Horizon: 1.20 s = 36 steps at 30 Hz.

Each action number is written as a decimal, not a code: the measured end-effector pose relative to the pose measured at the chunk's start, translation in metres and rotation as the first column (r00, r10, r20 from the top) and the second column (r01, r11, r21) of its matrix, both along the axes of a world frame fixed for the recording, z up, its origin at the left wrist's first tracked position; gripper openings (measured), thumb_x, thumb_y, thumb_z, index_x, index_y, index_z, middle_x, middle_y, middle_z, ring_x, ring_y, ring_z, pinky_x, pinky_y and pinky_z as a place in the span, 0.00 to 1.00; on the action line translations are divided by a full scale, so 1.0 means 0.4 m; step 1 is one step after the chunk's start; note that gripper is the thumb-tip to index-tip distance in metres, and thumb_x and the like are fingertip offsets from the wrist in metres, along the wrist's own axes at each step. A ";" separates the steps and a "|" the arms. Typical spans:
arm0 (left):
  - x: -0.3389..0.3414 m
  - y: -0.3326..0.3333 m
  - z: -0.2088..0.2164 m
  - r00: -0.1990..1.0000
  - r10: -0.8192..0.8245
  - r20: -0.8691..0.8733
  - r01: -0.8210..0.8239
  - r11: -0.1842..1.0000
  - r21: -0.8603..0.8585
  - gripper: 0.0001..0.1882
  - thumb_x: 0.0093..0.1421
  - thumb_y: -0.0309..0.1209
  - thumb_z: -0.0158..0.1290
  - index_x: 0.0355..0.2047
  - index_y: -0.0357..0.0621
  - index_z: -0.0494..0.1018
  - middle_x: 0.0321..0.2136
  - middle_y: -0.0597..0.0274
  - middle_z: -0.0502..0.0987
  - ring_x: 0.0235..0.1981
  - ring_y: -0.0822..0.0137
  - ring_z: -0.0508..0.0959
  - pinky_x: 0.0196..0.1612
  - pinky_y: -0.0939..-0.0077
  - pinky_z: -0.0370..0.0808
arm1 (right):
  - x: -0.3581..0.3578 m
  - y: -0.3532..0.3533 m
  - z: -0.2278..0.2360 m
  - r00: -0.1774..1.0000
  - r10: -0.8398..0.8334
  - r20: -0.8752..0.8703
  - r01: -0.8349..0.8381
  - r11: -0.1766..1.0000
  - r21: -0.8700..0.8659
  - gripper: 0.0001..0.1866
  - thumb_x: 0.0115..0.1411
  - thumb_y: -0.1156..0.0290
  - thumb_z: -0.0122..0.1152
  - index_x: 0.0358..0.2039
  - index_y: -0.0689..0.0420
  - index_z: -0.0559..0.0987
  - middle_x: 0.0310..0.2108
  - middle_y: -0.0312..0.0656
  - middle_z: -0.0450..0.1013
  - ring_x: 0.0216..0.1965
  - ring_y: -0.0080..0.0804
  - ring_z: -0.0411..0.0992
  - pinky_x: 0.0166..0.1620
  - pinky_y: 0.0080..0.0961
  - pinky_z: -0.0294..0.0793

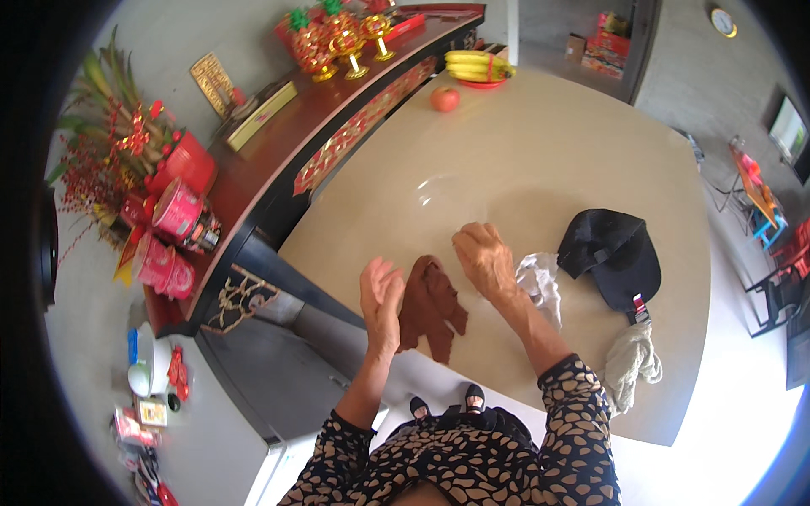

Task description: The person wipes the exterior of several small plastic containers and a clear plastic lid using a white tissue and a brown cloth. They handle the items one by one, rotating them to clean all sides, and place the cleaned containers onto a nearby shelf.

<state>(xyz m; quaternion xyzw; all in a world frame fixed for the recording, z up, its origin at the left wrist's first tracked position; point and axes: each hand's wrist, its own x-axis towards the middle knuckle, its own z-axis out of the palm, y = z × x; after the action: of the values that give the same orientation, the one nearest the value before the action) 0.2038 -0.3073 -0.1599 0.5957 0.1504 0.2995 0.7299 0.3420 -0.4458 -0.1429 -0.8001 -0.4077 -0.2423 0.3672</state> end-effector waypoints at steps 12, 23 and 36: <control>-0.147 0.099 -0.024 0.866 -0.177 0.467 0.450 0.681 -0.578 0.36 0.52 0.53 0.58 0.59 0.58 0.61 0.60 0.46 0.59 0.61 0.38 0.58 0.58 0.32 0.60 | -0.283 0.041 0.039 0.895 0.431 -0.112 -0.421 0.901 0.105 0.28 0.43 0.64 0.71 0.48 0.53 0.76 0.53 0.45 0.66 0.52 0.48 0.65 0.57 0.52 0.59; -0.238 0.192 -0.041 0.896 -0.189 0.401 0.374 0.808 -0.455 0.39 0.52 0.51 0.59 0.61 0.61 0.56 0.60 0.50 0.58 0.61 0.40 0.58 0.52 0.37 0.69 | -0.222 0.081 -0.169 0.987 0.100 -0.125 -0.105 0.994 -0.033 0.20 0.46 0.70 0.67 0.43 0.49 0.78 0.48 0.42 0.70 0.49 0.50 0.66 0.48 0.45 0.67; -0.268 0.197 0.000 0.842 -0.434 0.321 0.521 0.807 -0.278 0.48 0.50 0.49 0.58 0.65 0.43 0.48 0.60 0.46 0.60 0.60 0.50 0.63 0.59 0.58 0.67 | -0.466 0.209 0.065 0.986 0.149 -0.073 -0.161 0.966 -0.201 0.20 0.52 0.70 0.62 0.47 0.57 0.74 0.41 0.43 0.73 0.42 0.46 0.70 0.45 0.38 0.74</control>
<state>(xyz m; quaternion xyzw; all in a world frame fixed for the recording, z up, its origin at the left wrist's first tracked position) 0.0967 -0.2284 -0.1600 0.4318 -0.0440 0.1428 0.8895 0.1554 -0.3622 -0.1169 -0.8061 -0.4812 -0.1464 0.3117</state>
